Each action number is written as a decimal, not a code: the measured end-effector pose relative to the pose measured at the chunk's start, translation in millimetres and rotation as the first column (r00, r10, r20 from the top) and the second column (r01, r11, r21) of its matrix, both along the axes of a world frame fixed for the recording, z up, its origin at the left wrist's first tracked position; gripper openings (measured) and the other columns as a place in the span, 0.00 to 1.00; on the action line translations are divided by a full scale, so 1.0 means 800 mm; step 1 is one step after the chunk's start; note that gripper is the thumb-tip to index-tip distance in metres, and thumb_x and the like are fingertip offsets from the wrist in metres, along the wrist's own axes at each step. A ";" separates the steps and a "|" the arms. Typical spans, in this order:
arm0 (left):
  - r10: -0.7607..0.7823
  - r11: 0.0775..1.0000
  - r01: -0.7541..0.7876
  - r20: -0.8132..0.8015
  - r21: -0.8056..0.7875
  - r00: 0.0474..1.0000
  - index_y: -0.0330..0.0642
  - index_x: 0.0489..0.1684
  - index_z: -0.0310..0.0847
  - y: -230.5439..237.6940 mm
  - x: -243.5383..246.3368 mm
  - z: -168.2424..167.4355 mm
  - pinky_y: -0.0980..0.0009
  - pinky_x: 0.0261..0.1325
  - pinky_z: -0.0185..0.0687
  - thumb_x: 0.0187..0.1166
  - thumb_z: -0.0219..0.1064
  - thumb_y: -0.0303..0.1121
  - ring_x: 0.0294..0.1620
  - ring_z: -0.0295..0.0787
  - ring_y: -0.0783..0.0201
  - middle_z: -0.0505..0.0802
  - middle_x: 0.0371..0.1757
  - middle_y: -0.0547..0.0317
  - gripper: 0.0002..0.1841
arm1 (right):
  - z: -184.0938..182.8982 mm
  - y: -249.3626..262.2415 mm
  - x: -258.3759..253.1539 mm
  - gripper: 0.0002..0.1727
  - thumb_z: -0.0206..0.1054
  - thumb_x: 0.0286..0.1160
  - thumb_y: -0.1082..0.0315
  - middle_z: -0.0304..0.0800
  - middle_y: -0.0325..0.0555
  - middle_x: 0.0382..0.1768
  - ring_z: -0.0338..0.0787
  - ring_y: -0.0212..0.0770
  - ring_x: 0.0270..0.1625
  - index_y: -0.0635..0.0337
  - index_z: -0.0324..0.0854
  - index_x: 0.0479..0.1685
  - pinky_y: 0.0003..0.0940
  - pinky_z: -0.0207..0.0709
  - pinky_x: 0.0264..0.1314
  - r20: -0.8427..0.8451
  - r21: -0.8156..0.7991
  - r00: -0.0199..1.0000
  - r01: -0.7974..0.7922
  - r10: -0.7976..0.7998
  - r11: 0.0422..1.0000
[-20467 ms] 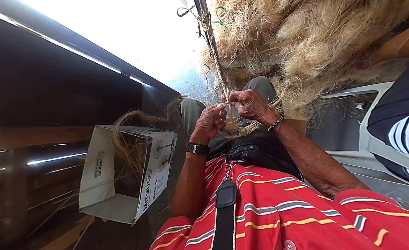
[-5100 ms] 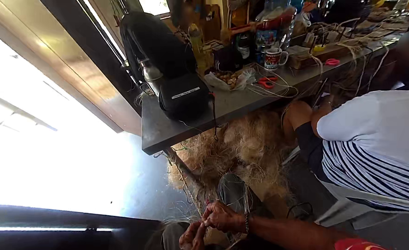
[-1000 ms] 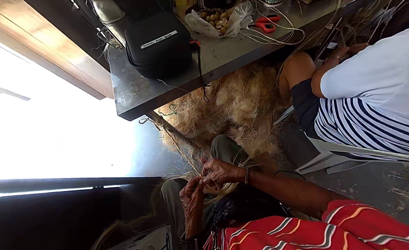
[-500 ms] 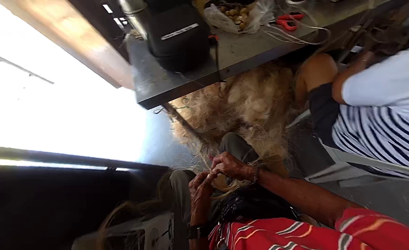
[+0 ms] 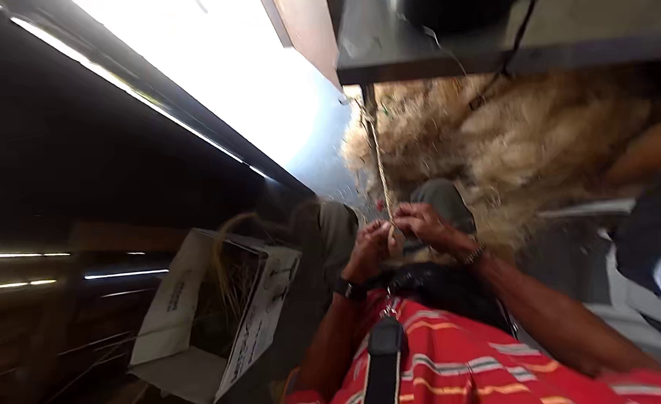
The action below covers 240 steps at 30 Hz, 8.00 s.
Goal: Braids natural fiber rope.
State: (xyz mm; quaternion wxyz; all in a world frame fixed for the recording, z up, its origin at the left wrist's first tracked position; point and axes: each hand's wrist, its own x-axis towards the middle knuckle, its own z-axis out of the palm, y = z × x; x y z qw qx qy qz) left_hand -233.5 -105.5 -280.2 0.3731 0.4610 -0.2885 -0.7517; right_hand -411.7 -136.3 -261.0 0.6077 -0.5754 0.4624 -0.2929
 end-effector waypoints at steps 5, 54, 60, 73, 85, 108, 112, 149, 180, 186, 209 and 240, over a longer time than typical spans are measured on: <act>-0.092 0.977 0.100 -0.048 0.187 0.995 0.47 0.32 0.79 0.003 -0.003 -0.029 0.83 0.14 0.62 0.89 0.51 0.30 0.11 0.69 0.78 0.79 0.16 0.69 0.13 | -0.009 0.012 -0.009 0.07 0.59 0.87 0.71 0.75 0.39 0.19 0.65 0.28 0.13 0.59 0.82 0.46 0.22 0.60 0.13 0.145 0.069 0.989 0.010 -0.020 0.998; 0.008 0.944 -0.119 -0.339 -0.307 0.941 0.46 0.44 0.84 0.000 0.035 0.025 0.85 0.11 0.62 0.87 0.57 0.30 0.11 0.65 0.78 0.87 0.33 0.60 0.08 | -0.077 0.027 -0.246 0.08 0.74 0.75 0.69 0.83 0.52 0.26 0.77 0.44 0.25 0.66 0.86 0.35 0.47 0.73 0.31 -0.533 0.023 0.831 0.202 -0.159 0.979; 0.054 0.921 -0.011 0.099 -0.390 0.994 0.43 0.42 0.88 0.005 0.021 0.025 0.82 0.11 0.62 0.84 0.59 0.27 0.08 0.62 0.77 0.78 0.15 0.66 0.09 | -0.020 0.025 -0.229 0.22 0.72 0.78 0.60 0.89 0.64 0.53 0.91 0.56 0.52 0.70 0.82 0.61 0.58 0.82 0.63 -0.498 -0.227 0.737 0.397 -0.456 0.889; 0.073 0.819 0.248 0.524 -0.517 0.849 0.38 0.43 0.89 0.012 -0.003 0.014 0.79 0.22 0.72 0.84 0.64 0.27 0.18 0.74 0.76 0.90 0.30 0.63 0.06 | 0.008 0.039 -0.013 0.06 0.66 0.78 0.73 0.82 0.42 0.18 0.71 0.32 0.14 0.59 0.87 0.35 0.26 0.62 0.15 -0.007 -0.032 0.982 0.188 -0.188 0.982; -0.005 0.997 -0.001 -0.069 -0.081 0.998 0.46 0.42 0.84 0.016 0.003 -0.003 0.83 0.12 0.66 0.89 0.57 0.33 0.09 0.67 0.77 0.83 0.19 0.63 0.09 | -0.014 0.040 -0.005 0.08 0.61 0.82 0.73 0.79 0.40 0.21 0.71 0.30 0.18 0.60 0.85 0.38 0.23 0.64 0.19 0.082 -0.130 0.987 0.151 -0.141 0.980; 0.004 0.939 0.081 0.248 -0.333 0.969 0.40 0.55 0.81 0.026 -0.012 0.004 0.69 0.44 0.90 0.83 0.67 0.33 0.35 0.90 0.69 0.92 0.37 0.60 0.10 | -0.021 0.048 0.000 0.06 0.57 0.86 0.76 0.81 0.42 0.25 0.79 0.28 0.21 0.63 0.79 0.45 0.22 0.77 0.24 0.195 -0.122 0.965 0.201 -0.175 0.972; 0.061 0.906 0.096 0.352 -0.412 0.934 0.41 0.41 0.84 0.028 -0.018 0.001 0.77 0.26 0.78 0.85 0.63 0.28 0.20 0.79 0.73 0.85 0.24 0.63 0.05 | -0.025 0.050 -0.002 0.06 0.58 0.85 0.75 0.74 0.40 0.18 0.71 0.29 0.16 0.62 0.79 0.41 0.21 0.66 0.18 0.157 -0.097 0.965 0.228 -0.211 0.969; -0.142 0.955 0.076 -0.218 -0.285 0.966 0.45 0.52 0.85 0.005 0.002 -0.004 0.83 0.14 0.65 0.84 0.60 0.29 0.13 0.68 0.78 0.93 0.54 0.52 0.09 | -0.046 0.035 -0.068 0.10 0.58 0.85 0.74 0.81 0.39 0.15 0.70 0.25 0.12 0.63 0.84 0.36 0.18 0.58 0.13 0.234 0.168 0.972 -0.074 0.034 0.983; 0.129 0.793 0.203 0.483 -0.575 0.866 0.35 0.39 0.88 0.010 -0.008 0.021 0.80 0.24 0.75 0.80 0.66 0.21 0.20 0.77 0.76 0.90 0.31 0.62 0.05 | 0.026 0.060 -0.014 0.04 0.66 0.80 0.74 0.82 0.47 0.20 0.75 0.35 0.13 0.63 0.83 0.47 0.26 0.70 0.13 0.062 -0.035 0.990 0.128 -0.126 0.991; 0.116 0.814 0.218 0.518 -0.538 0.847 0.39 0.39 0.87 0.019 -0.003 0.015 0.81 0.20 0.70 0.82 0.66 0.24 0.17 0.73 0.75 0.87 0.27 0.62 0.04 | 0.001 0.050 -0.004 0.04 0.67 0.74 0.79 0.83 0.41 0.21 0.73 0.28 0.17 0.63 0.87 0.38 0.21 0.67 0.18 0.046 -0.144 0.970 0.242 -0.238 0.959; -0.211 0.940 0.236 -0.127 0.247 0.969 0.45 0.24 0.78 0.015 0.009 -0.038 0.83 0.11 0.61 0.84 0.55 0.26 0.07 0.64 0.78 0.74 0.11 0.70 0.14 | -0.026 0.039 -0.001 0.05 0.58 0.86 0.75 0.79 0.41 0.21 0.69 0.28 0.15 0.59 0.79 0.42 0.21 0.61 0.15 0.205 0.016 0.978 0.042 -0.044 0.999; -0.133 0.958 0.241 0.501 -0.157 0.855 0.35 0.36 0.82 0.004 -0.005 -0.006 0.72 0.27 0.82 0.81 0.65 0.23 0.20 0.80 0.69 0.87 0.26 0.59 0.03 | -0.024 0.058 -0.013 0.05 0.60 0.83 0.75 0.75 0.42 0.18 0.70 0.30 0.15 0.62 0.80 0.41 0.24 0.63 0.18 0.012 0.042 0.991 0.136 -0.136 0.990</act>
